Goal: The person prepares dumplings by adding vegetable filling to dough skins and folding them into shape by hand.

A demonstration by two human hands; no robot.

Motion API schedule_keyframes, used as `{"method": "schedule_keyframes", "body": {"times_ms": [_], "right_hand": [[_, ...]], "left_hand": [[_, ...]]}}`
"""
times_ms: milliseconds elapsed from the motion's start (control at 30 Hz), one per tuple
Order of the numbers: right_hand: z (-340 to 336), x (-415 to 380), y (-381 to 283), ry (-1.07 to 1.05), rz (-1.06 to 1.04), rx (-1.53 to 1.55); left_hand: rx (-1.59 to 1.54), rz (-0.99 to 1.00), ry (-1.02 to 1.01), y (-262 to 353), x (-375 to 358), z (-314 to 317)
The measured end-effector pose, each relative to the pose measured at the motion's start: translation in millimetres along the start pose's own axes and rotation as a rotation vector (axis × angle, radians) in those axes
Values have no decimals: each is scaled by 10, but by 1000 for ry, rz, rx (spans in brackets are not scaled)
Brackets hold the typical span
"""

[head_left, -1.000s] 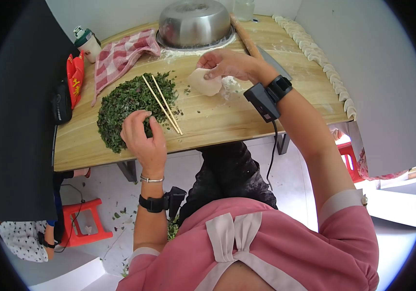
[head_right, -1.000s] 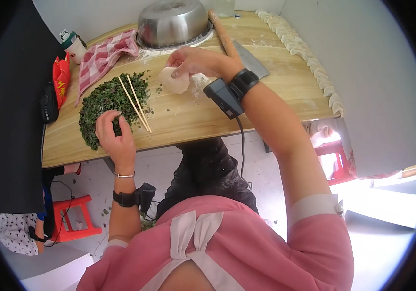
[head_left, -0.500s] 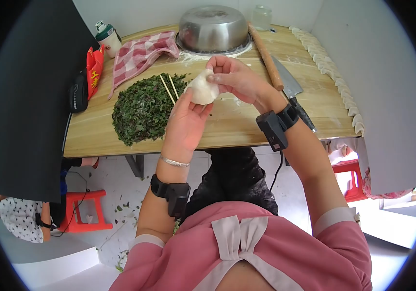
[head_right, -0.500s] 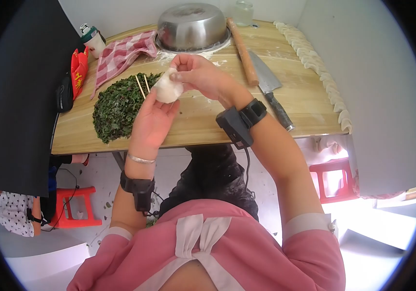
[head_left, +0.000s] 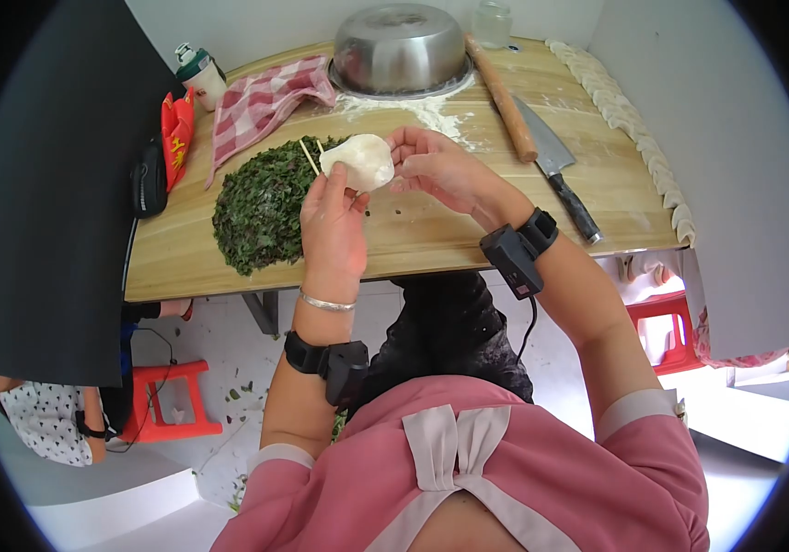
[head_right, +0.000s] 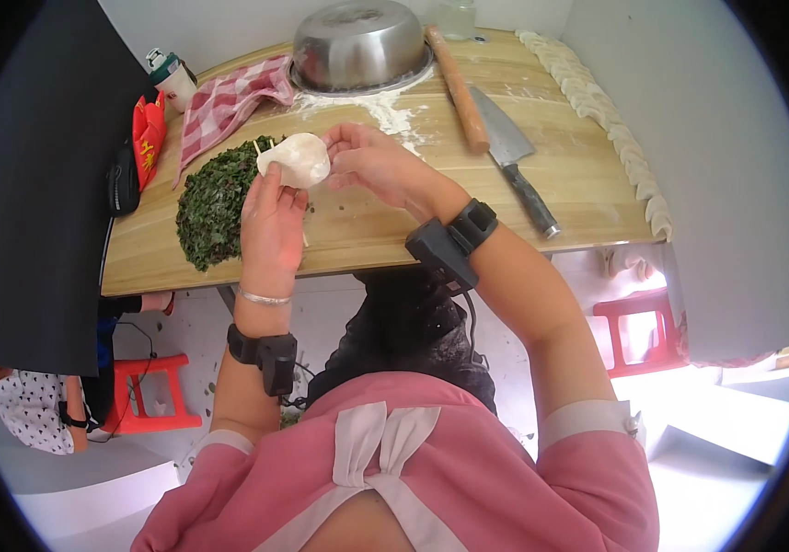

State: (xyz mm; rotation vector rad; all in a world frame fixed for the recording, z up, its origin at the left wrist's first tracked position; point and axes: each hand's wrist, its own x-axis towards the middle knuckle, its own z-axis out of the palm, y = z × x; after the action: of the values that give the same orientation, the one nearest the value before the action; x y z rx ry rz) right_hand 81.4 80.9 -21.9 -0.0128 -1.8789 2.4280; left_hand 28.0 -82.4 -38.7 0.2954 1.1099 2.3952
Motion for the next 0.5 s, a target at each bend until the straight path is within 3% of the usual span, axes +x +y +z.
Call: {"method": "schedule_keyframes", "body": {"times_ms": [67, 200, 300, 367, 500], "right_hand": [[68, -34, -35, 85, 33, 33], [41, -12, 11, 44, -47, -45], [-10, -16, 2, 3, -39, 128], [-18, -19, 20, 58, 35, -91], [-1, -43, 22, 24, -62, -57]], "left_hand": [[11, -8, -9, -34, 2, 7], [35, 27, -14, -60, -23, 79], [25, 36, -41, -41, -19, 95], [36, 35, -51, -35, -25, 122], [20, 70, -50, -76, -26, 151]]}}
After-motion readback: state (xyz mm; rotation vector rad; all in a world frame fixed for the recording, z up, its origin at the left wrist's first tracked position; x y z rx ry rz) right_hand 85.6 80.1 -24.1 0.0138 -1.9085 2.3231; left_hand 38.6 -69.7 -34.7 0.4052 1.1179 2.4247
